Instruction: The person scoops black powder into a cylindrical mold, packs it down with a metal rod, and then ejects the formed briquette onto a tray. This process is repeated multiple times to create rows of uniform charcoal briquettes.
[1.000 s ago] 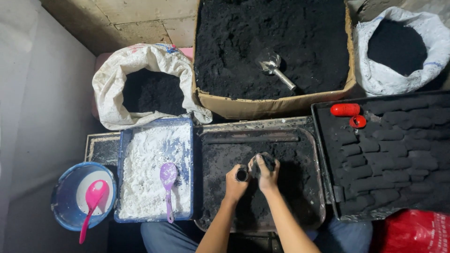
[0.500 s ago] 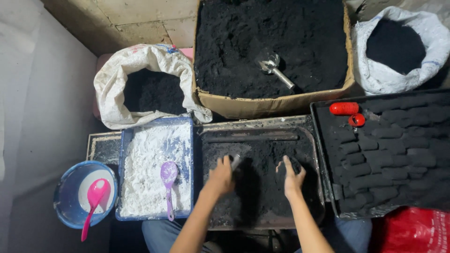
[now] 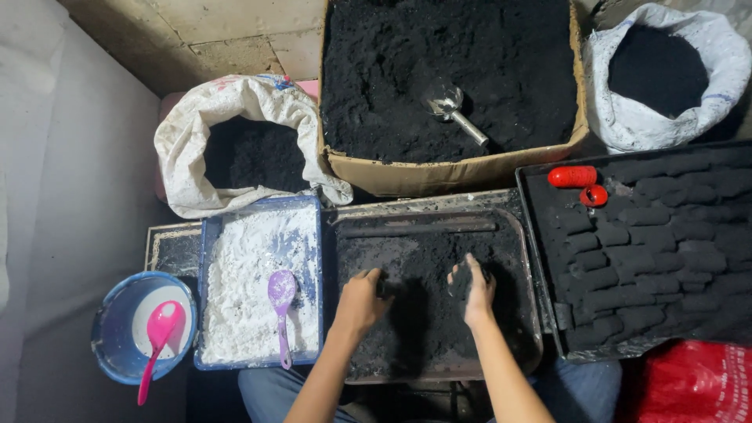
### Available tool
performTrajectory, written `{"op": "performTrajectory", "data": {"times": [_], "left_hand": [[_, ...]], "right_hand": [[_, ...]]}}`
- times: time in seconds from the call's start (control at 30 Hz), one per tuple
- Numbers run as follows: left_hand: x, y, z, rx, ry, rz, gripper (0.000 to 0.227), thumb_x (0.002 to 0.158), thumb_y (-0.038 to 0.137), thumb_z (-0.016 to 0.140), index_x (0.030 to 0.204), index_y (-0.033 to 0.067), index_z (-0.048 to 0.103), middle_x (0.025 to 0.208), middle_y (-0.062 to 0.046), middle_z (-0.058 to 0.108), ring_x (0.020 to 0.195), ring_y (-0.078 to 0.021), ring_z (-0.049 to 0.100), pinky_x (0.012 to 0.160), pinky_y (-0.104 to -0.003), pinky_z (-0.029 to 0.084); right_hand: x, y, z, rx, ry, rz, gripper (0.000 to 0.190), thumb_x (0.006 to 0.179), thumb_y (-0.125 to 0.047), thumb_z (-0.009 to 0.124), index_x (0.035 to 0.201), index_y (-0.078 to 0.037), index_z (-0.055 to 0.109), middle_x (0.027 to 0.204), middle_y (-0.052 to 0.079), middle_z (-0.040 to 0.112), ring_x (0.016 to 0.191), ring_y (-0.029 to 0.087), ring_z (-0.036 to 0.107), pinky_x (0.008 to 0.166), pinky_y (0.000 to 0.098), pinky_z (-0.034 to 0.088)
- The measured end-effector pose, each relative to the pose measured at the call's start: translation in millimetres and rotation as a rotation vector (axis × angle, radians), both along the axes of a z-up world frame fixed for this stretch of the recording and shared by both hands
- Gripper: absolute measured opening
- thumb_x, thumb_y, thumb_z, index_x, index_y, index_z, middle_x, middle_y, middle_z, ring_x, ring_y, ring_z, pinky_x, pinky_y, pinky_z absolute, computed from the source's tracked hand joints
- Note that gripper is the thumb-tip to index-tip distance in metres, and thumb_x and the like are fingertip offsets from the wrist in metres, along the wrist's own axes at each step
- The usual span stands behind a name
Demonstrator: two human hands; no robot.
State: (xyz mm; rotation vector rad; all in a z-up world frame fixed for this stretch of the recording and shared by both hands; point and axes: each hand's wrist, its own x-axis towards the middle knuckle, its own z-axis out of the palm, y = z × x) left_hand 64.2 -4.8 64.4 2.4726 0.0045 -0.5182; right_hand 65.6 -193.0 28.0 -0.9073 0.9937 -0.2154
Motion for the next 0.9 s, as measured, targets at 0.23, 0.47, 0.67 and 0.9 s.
{"op": "performTrajectory", "data": {"times": [0.23, 0.47, 0.67, 0.9], "left_hand": [[-12.4, -22.1, -21.6, -0.186, -0.228, -0.052, 0.033, 0.062, 0.018, 0.075, 0.087, 0.0074, 0.056, 0.09, -0.013, 0.063, 0.093, -0.0314, 0.06, 0.098, -0.042, 0.036], [-25.2, -50.4, -55.0, -0.766, -0.146, 0.315, 0.015, 0.075, 0.008, 0.062, 0.088, 0.0063, 0.055, 0.08, -0.014, 0.059, 0.083, -0.0255, 0.058, 0.08, -0.041, 0.045], [-13.7, -50.8, -43.3, -0.703, -0.139, 0.316, 0.009, 0.077, 0.013, 0.063, 0.076, 0.0096, 0.055, 0.066, -0.009, 0.056, 0.069, -0.0221, 0.058, 0.071, -0.034, 0.046], [-15.7, -45.9, -74.1, -0.71, -0.196, 0.326, 0.013, 0.075, 0.012, 0.066, 0.071, 0.0089, 0.055, 0.059, -0.01, 0.056, 0.062, -0.0228, 0.057, 0.065, -0.035, 0.047]], "right_hand": [[-0.8, -2.4, -7.4, -0.01, 0.017, 0.03, 0.025, 0.072, -0.021, 0.071, 0.06, -0.005, 0.055, 0.05, 0.015, 0.052, 0.038, 0.024, 0.053, 0.031, 0.032, 0.042], [-0.3, 8.3, -0.8, 0.012, 0.017, -0.014, 0.026, 0.069, -0.022, 0.074, 0.065, -0.005, 0.054, 0.053, 0.017, 0.053, 0.04, 0.027, 0.053, 0.032, 0.0332, 0.041], [4.1, 11.5, 11.2, 0.035, -0.048, -0.003, 0.025, 0.071, -0.016, 0.074, 0.062, -0.002, 0.056, 0.051, 0.018, 0.05, 0.04, 0.027, 0.052, 0.03, 0.0345, 0.04], [5.3, 23.3, 29.7, 0.013, -0.13, -0.057, 0.027, 0.069, -0.006, 0.074, 0.054, -0.004, 0.053, 0.048, 0.012, 0.048, 0.041, 0.024, 0.051, 0.033, 0.0321, 0.039]]}}
